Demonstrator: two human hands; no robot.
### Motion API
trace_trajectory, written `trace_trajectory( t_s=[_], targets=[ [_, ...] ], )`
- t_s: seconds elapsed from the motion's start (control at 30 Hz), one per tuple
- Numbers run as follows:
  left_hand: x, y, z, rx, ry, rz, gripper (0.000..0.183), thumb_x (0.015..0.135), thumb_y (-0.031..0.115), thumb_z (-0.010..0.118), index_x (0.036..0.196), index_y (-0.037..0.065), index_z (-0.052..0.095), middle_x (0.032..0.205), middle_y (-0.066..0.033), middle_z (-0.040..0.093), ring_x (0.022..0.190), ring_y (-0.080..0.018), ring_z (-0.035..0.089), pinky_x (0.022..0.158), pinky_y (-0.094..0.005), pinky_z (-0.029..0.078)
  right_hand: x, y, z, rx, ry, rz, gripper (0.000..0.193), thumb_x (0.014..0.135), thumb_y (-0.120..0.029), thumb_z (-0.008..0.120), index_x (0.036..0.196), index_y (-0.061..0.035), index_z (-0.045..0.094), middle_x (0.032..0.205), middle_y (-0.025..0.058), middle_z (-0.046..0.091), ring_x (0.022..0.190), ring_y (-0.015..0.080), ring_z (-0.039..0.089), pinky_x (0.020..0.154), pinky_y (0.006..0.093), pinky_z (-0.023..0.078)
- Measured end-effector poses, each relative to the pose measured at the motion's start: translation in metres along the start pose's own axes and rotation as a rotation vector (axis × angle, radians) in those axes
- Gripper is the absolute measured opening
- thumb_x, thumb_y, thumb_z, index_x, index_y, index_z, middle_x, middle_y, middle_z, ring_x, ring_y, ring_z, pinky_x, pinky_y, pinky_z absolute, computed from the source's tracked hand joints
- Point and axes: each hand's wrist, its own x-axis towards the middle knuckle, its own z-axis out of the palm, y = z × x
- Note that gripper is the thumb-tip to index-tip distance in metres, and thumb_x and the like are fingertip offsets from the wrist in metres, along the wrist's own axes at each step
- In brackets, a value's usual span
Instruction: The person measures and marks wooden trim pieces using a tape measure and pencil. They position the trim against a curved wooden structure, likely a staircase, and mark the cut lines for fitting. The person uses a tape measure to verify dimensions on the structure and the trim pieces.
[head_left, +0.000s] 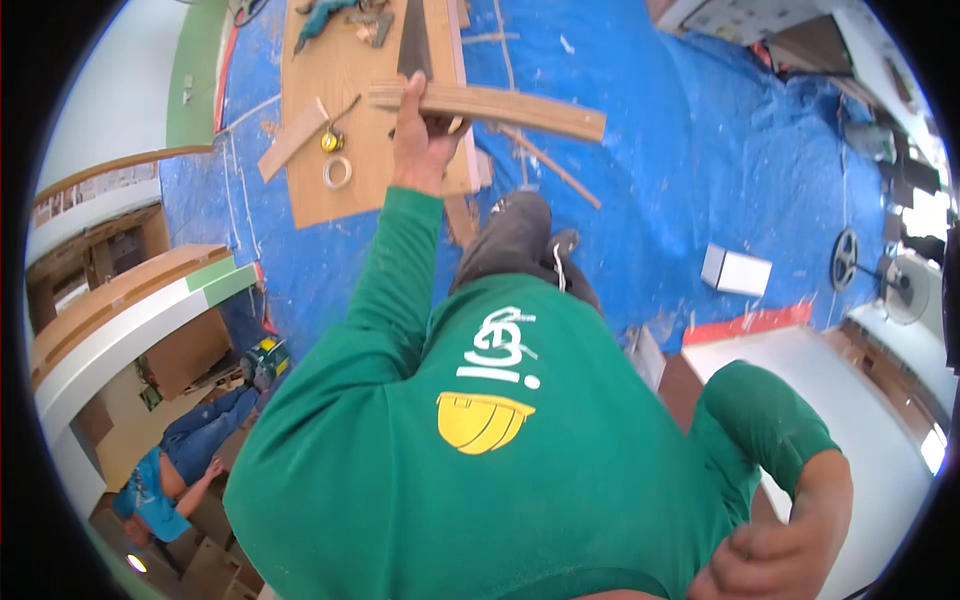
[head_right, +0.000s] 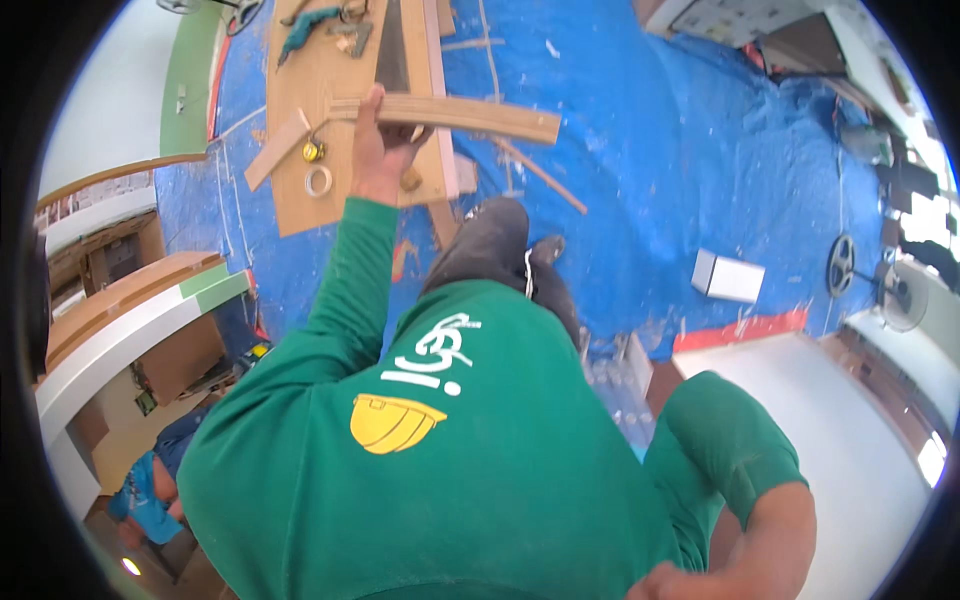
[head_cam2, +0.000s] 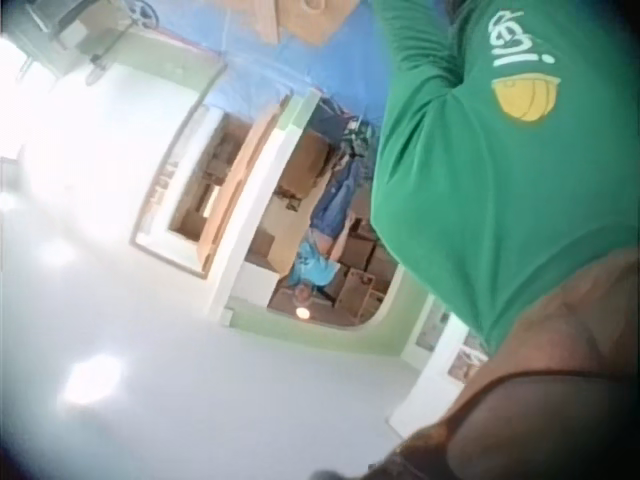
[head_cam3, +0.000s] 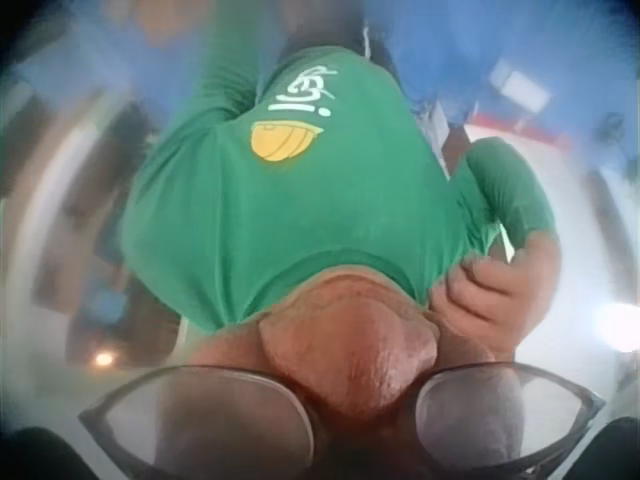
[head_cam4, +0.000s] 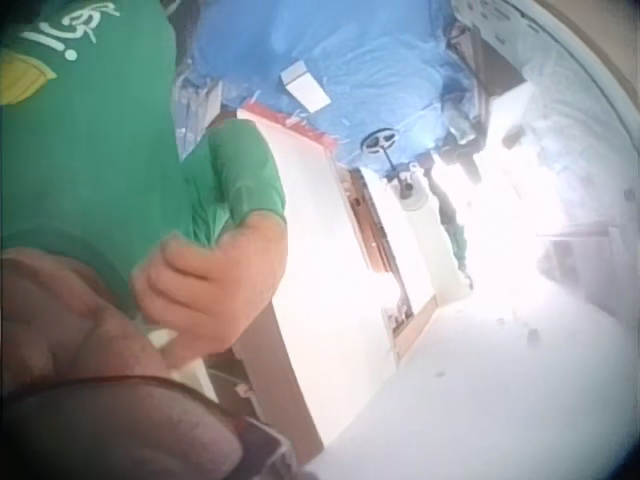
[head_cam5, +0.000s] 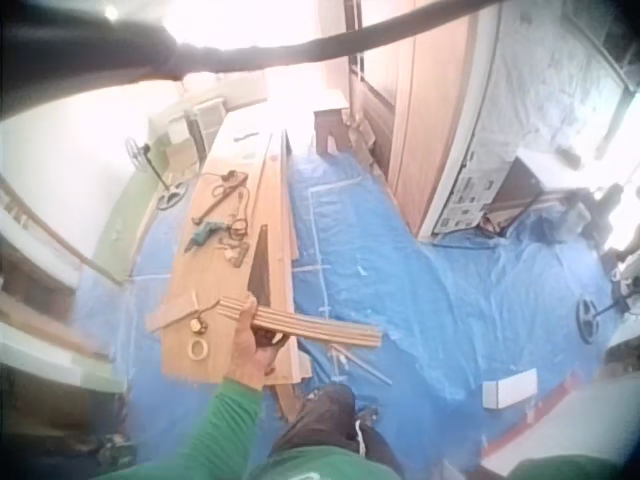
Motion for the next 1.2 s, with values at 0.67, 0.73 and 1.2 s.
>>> trace_trajectory(
  t_s=[0.67,0.73,1.2],
  targets=[
    [0.22,-0.069,0.344,0.417,-0.346,-0.297,0.054,0.092,0.03,0.089,0.13,0.007,0.057,0.114,-0.0062,0.062,0.11,-0.0219,0.066,0.094,-0.0475,0.06,-0.257,0.439,-0.159,0.363,0.76,1.329,0.116,0.081,-0.036,0.094,0.172,-0.0043,0.03,0.146,0.0191,0.063,0.135,0.0285,0.061,0.116,0.04,0.047],
    [0.252,-0.047,0.402,0.449,-0.381,-0.288,0.056,0.093,0.031,0.088,0.132,0.007,0.056,0.115,-0.0065,0.06,0.112,-0.0221,0.065,0.098,-0.0484,0.058,-0.256,0.454,-0.213,0.312,0.809,1.344,0.114,0.081,-0.034,0.093,0.172,-0.0038,0.032,0.145,0.0188,0.063,0.134,0.0273,0.062,0.115,0.0393,0.048],
    [0.442,-0.039,0.559,0.43,-0.448,-0.118,0.092,0.089,0.036,0.091,0.156,-0.008,0.045,0.143,-0.0204,0.062,0.133,-0.0291,0.061,0.114,-0.0426,0.05,-0.272,0.673,-0.486,0.598,0.945,1.159,0.057,0.099,-0.023,0.074,0.148,-0.0004,0.059,0.125,0.0064,0.069,0.108,0.015,0.068,0.09,0.0322,0.057]
  ],
)
